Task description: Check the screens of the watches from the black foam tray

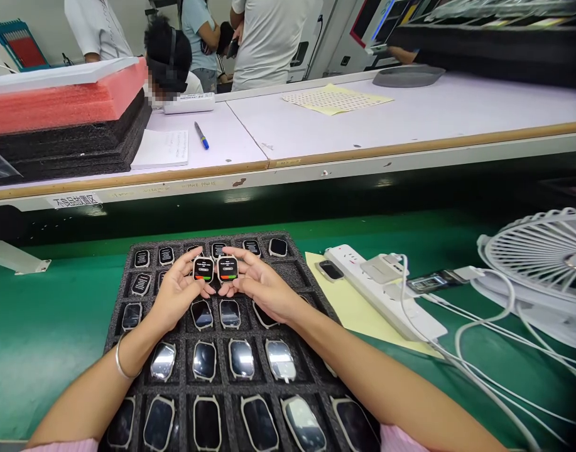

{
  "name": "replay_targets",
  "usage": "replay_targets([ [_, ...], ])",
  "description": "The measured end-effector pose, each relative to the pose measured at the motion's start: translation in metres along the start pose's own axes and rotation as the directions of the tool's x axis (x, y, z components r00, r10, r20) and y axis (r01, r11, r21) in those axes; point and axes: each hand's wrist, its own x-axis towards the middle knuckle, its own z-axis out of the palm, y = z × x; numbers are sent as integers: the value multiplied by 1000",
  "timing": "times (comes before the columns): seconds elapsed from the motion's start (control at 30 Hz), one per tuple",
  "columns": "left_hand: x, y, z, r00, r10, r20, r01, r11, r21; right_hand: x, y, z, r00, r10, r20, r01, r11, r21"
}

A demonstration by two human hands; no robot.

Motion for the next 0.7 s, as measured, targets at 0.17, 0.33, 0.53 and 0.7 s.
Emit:
replay_targets([
  [0.17, 1, -1, -1, 1000, -10, 2, 10, 1000, 16, -1, 1, -1, 1000, 7, 10, -7, 1000, -7],
  [0.33, 1, -3, -1, 1000, -11, 10, 11, 1000, 15, -1, 2, -1, 1000, 20, 18, -20, 1000, -12],
  [0.53, 1, -4, -1, 1000, -9, 18, 9, 999, 40, 0, 2, 0, 999, 33, 10, -33, 999, -25],
  [0.7, 2, -5, -1, 1000, 8, 26, -9, 998, 55, 0, 3, -2, 1000, 25, 18, -24, 998, -56],
])
